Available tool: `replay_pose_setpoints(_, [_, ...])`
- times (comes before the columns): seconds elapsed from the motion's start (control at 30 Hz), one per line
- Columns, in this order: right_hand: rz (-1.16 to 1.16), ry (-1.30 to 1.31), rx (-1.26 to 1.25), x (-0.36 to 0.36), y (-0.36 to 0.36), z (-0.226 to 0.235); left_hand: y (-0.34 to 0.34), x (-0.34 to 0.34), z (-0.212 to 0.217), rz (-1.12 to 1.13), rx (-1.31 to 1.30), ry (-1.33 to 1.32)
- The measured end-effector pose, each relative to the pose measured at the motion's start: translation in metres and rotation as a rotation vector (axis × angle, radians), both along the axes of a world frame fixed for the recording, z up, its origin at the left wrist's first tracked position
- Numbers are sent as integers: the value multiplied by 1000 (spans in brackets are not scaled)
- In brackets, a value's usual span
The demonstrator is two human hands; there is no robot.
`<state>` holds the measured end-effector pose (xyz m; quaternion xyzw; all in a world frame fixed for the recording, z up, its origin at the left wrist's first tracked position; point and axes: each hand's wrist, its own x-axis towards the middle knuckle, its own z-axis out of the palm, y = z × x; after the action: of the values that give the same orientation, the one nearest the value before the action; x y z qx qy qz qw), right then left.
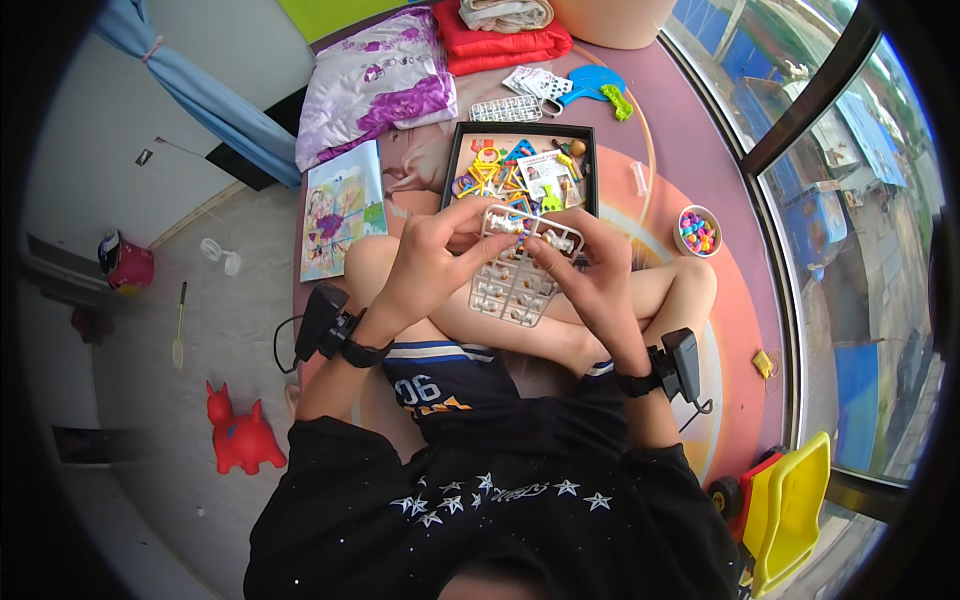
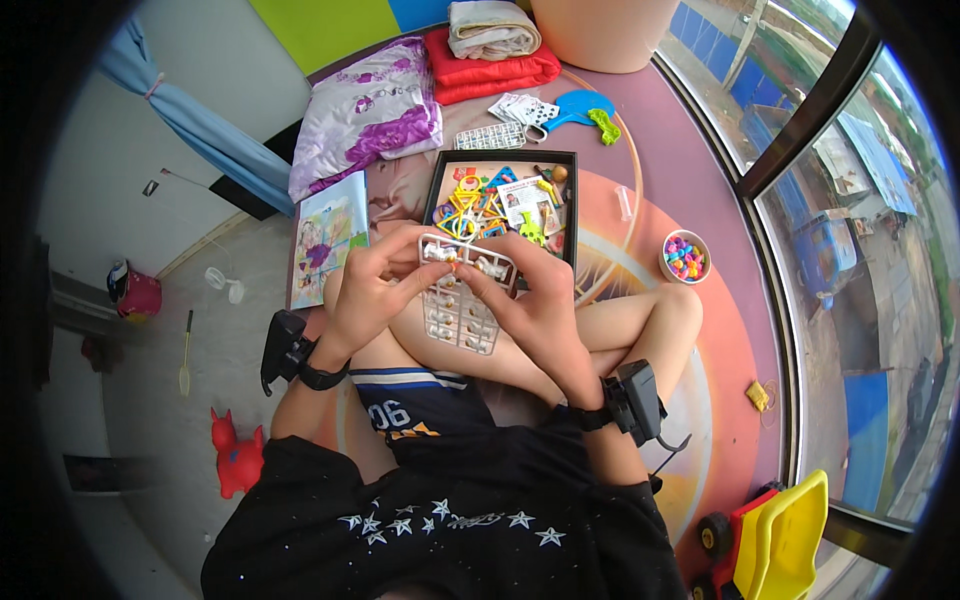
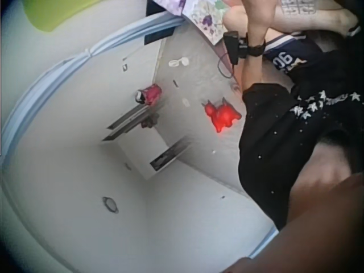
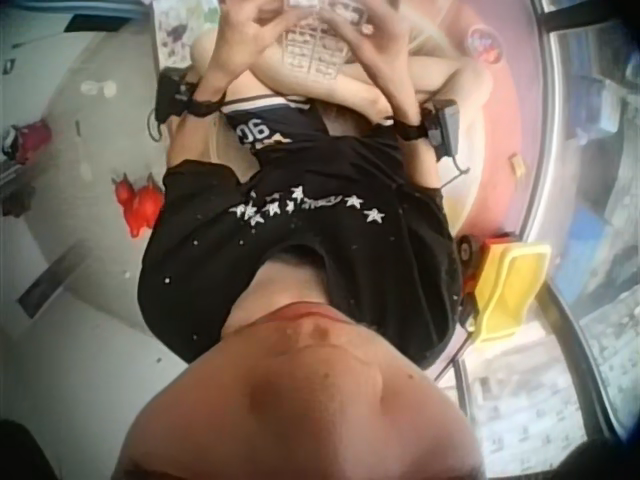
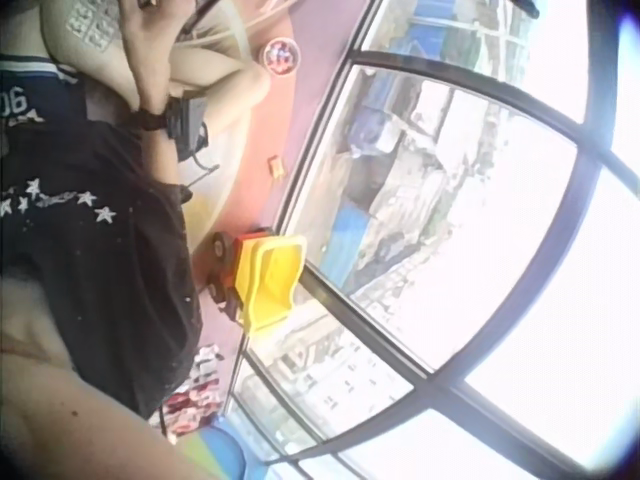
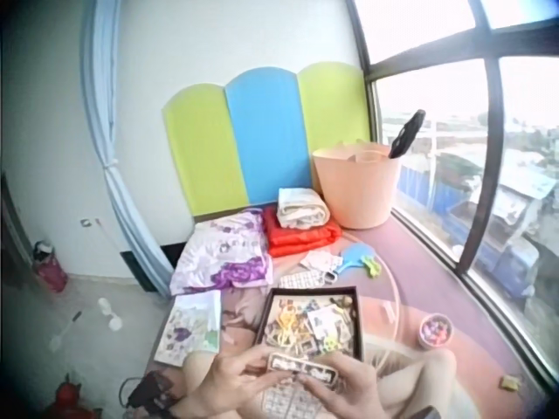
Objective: The person is detaching small plastic toy parts from a sprue and placing them into a sorting tray.
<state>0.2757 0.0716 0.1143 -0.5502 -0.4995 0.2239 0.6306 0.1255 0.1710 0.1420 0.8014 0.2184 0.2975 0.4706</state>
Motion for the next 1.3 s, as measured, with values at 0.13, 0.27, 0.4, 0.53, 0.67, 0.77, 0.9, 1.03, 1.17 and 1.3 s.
replay_pose_setpoints(0.13, [-29, -229, 61, 1, 0, 7, 4, -6, -1, -25, 20, 53])
replay_pose_setpoints(0.27, [-44, -243, 70, 2, 0, 2, 6, -5, 5, -77, -72, 89])
replay_pose_setpoints(0.4, [-68, -291, 24, -2, 0, -5, 11, -4, -3, -62, -36, 137])
replay_pose_setpoints(0.53, [-173, -433, -7, -10, 0, -12, 4, -1, -12, -11, -13, 136])
replay_pose_setpoints(0.67, [-278, -515, 0, -15, 4, -18, -2, 10, -20, 79, 65, 43])
replay_pose_setpoints(0.77, [-329, -515, 2, -17, 9, -25, -2, 14, -26, 144, 106, 91])
replay_pose_setpoints(0.9, [-374, -499, -4, -18, 17, -37, 1, 20, -39, 205, 89, 169])
replay_pose_setpoints(1.03, [-183, -247, -42, 1, 12, -44, 13, 17, -37, 20, -205, 35])
replay_pose_setpoints(1.17, [416, 380, -97, 9, -5, -14, 17, -9, -10, -310, -567, -16])
replay_pose_setpoints(1.3, [776, 731, -92, -11, -11, -2, -10, -10, -15, -314, -601, -19])
